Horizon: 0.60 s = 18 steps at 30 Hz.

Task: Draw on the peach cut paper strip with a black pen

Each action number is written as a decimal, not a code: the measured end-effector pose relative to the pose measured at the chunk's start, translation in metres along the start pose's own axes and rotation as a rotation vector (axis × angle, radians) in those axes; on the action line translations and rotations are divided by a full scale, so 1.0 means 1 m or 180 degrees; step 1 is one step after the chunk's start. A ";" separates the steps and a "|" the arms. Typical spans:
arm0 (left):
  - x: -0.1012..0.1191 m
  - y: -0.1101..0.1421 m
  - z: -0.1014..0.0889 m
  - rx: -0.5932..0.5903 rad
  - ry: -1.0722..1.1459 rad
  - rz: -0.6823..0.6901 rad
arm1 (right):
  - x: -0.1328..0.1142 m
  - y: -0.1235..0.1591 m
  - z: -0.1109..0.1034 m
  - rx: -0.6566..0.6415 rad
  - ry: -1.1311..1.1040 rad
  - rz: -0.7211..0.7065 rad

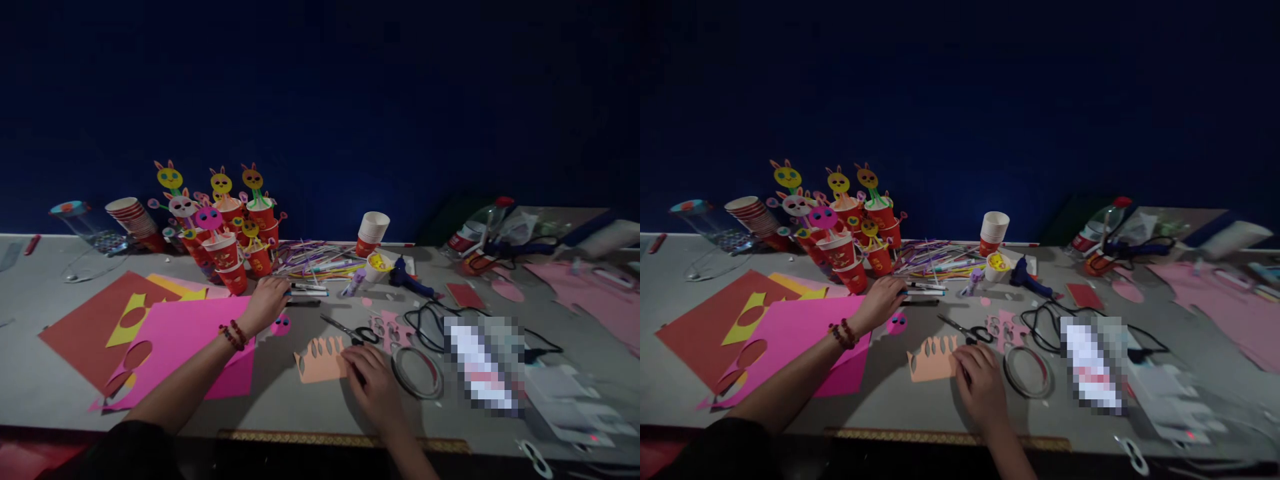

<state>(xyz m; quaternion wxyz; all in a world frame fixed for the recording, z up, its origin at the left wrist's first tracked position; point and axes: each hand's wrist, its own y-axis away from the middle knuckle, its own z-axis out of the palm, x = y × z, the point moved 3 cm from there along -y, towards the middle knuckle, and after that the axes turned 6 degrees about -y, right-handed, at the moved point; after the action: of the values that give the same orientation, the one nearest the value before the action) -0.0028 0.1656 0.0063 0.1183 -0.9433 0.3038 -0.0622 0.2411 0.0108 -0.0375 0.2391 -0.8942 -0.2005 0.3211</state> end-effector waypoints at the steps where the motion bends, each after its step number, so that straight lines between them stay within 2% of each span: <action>1: 0.002 0.001 -0.002 0.0008 0.0018 0.0033 | 0.000 0.000 0.000 0.0010 -0.0004 0.0009; 5: 0.004 0.001 -0.004 0.0009 0.0010 0.0043 | -0.001 0.000 -0.002 0.0074 -0.0024 0.0027; 18: -0.017 0.002 0.020 -0.0110 -0.0158 -0.0194 | 0.000 0.002 -0.001 0.0144 -0.0028 0.0035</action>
<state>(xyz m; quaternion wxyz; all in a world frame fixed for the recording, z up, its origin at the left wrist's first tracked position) -0.0136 0.1780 -0.0139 0.1076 -0.9553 0.2729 -0.0370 0.2421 0.0092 -0.0380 0.2566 -0.8882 -0.1893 0.3308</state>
